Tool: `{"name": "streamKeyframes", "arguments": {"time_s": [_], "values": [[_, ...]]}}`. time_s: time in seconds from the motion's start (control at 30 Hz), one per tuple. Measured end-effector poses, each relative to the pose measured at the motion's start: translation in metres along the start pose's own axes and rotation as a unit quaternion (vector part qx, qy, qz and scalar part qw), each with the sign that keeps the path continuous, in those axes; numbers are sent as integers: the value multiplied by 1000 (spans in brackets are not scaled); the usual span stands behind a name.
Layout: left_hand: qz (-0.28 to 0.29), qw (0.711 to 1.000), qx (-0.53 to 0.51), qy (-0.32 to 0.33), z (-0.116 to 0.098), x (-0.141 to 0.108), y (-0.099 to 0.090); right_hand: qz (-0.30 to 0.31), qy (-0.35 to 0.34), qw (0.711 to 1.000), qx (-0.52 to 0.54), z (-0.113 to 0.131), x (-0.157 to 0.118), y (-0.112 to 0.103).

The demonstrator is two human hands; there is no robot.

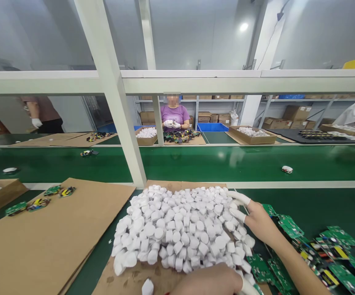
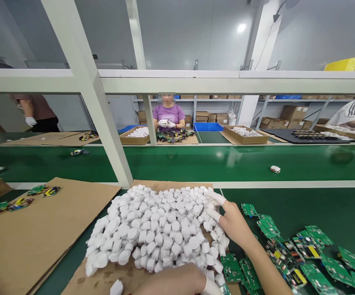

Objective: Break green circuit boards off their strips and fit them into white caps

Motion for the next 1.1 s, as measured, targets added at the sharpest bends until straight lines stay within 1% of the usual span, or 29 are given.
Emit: {"name": "streamKeyframes", "arguments": {"time_s": [0.07, 0.13, 0.17, 0.23, 0.3, 0.43, 0.5, 0.57, 0.67, 0.77, 0.83, 0.93, 1.0, 1.1], "values": [[5, 1000, 15, -9, 10, 7, 3, -55, 18, 992, 109, -2, 0, -14], [18, 999, 33, -19, 20, 14, 7, -108, 44, 969, 216, -6, -2, -27], [25, 998, 43, -24, 24, 17, 10, -122, 57, 956, 262, -8, -4, -30], [42, 997, 63, -30, 31, 20, 15, -120, 72, 930, 339, -9, -5, -29], [55, 995, 81, -34, 37, 19, 16, -104, 85, 904, 405, -10, -5, -22], [68, 992, 104, -35, 46, 13, 12, -103, 118, 849, 505, -18, -6, -9], [72, 990, 113, -35, 48, 12, 11, -88, 136, 842, 515, -19, -7, -2], [73, 989, 121, -34, 48, 14, 12, -74, 140, 850, 503, -17, -8, 1], [72, 989, 125, -29, 44, 19, 17, -62, 109, 865, 485, -8, -9, 1], [75, 990, 120, -19, 38, 22, 22, -41, 73, 868, 490, 3, -10, 1], [80, 990, 114, -12, 34, 24, 23, -31, 65, 858, 508, 7, -10, 2], [87, 991, 104, -7, 27, 24, 22, -10, 80, 831, 551, 8, -10, 8], [90, 991, 98, -3, 23, 19, 19, -2, 94, 815, 572, 7, -10, 12], [93, 992, 90, 6, 13, 7, 14, 4, 105, 806, 583, 5, -11, 15]]}}
Point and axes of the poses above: each hand's wrist, its own x-axis towards the middle knuckle, its own y-axis out of the palm, z = x × y, the point moved 10 cm from there along x, towards the middle knuckle, and after that the axes turned 1 degree about y, right-handed, at the moved point
